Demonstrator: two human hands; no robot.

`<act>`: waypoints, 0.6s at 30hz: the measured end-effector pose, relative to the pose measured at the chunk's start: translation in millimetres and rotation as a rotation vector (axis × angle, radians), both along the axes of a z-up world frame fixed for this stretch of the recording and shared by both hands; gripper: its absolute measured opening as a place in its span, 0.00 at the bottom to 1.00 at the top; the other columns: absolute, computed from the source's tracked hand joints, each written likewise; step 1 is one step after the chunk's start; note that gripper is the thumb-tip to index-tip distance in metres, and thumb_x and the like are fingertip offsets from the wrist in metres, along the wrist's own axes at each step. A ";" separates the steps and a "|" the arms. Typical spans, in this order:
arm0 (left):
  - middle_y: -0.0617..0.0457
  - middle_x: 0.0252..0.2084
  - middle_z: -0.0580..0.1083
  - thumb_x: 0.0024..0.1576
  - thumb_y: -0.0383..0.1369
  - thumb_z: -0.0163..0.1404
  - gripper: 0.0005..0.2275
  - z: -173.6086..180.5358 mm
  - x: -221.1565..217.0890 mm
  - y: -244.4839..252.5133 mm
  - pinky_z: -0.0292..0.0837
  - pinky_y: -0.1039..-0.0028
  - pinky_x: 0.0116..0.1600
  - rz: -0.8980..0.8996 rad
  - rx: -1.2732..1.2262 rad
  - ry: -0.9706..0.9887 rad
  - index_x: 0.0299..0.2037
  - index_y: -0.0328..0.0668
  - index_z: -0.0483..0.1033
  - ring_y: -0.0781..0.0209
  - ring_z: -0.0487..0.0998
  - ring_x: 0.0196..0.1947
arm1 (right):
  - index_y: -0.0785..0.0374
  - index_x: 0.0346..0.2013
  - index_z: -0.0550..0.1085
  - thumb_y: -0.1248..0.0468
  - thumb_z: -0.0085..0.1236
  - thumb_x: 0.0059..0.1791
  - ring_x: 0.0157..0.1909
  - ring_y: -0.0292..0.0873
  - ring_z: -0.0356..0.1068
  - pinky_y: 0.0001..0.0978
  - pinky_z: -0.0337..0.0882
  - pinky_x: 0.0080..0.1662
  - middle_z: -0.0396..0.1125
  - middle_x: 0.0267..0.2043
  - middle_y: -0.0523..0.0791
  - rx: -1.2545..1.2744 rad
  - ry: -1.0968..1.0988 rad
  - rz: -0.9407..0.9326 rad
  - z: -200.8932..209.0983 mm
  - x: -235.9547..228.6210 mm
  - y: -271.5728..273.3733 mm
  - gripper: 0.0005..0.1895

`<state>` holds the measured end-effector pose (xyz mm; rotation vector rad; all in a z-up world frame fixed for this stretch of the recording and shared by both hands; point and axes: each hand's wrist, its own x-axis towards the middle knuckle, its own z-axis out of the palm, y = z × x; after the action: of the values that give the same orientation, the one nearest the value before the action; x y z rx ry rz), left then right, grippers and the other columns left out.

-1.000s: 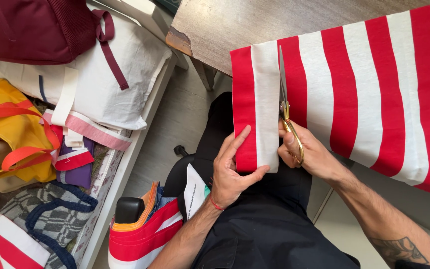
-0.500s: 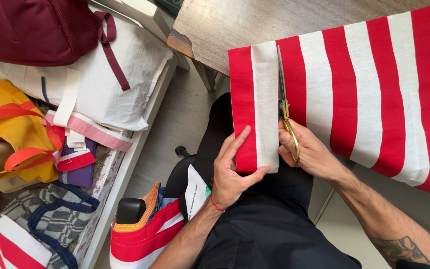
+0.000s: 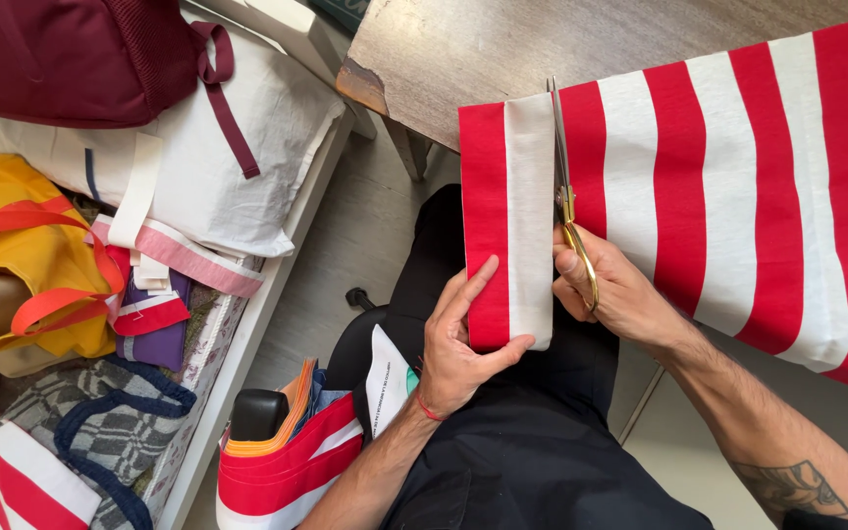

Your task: Cutting a strip of red and white striped fabric using scissors

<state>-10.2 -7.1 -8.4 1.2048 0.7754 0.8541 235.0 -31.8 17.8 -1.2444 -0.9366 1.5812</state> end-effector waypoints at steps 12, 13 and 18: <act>0.36 0.76 0.69 0.51 0.27 0.79 0.45 6.3 -1.3 -2.8 0.78 0.59 0.74 -0.007 -0.001 -0.009 0.82 0.38 0.72 0.51 0.77 0.73 | 0.61 0.53 0.69 0.42 0.41 0.68 0.13 0.30 0.51 0.19 0.55 0.20 0.56 0.13 0.39 0.026 0.034 -0.016 9.5 2.0 11.7 0.24; 0.36 0.76 0.69 0.51 0.27 0.79 0.45 7.7 -1.5 -4.7 0.78 0.59 0.74 -0.012 -0.007 -0.012 0.82 0.38 0.72 0.52 0.77 0.73 | 0.61 0.54 0.68 0.42 0.40 0.68 0.12 0.30 0.52 0.20 0.55 0.19 0.55 0.13 0.39 0.036 0.040 -0.015 20.7 0.0 16.9 0.24; 0.36 0.75 0.70 0.51 0.28 0.79 0.45 4.8 -5.9 -2.7 0.77 0.58 0.75 0.003 0.007 -0.007 0.82 0.38 0.72 0.52 0.77 0.73 | 0.61 0.52 0.68 0.45 0.42 0.69 0.12 0.31 0.53 0.19 0.54 0.20 0.57 0.12 0.40 0.025 0.038 -0.024 -2.9 6.2 11.8 0.22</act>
<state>-16.1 -9.8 -3.6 1.2070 0.7695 0.8634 241.2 -19.9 14.9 -1.2000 -0.9115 1.5643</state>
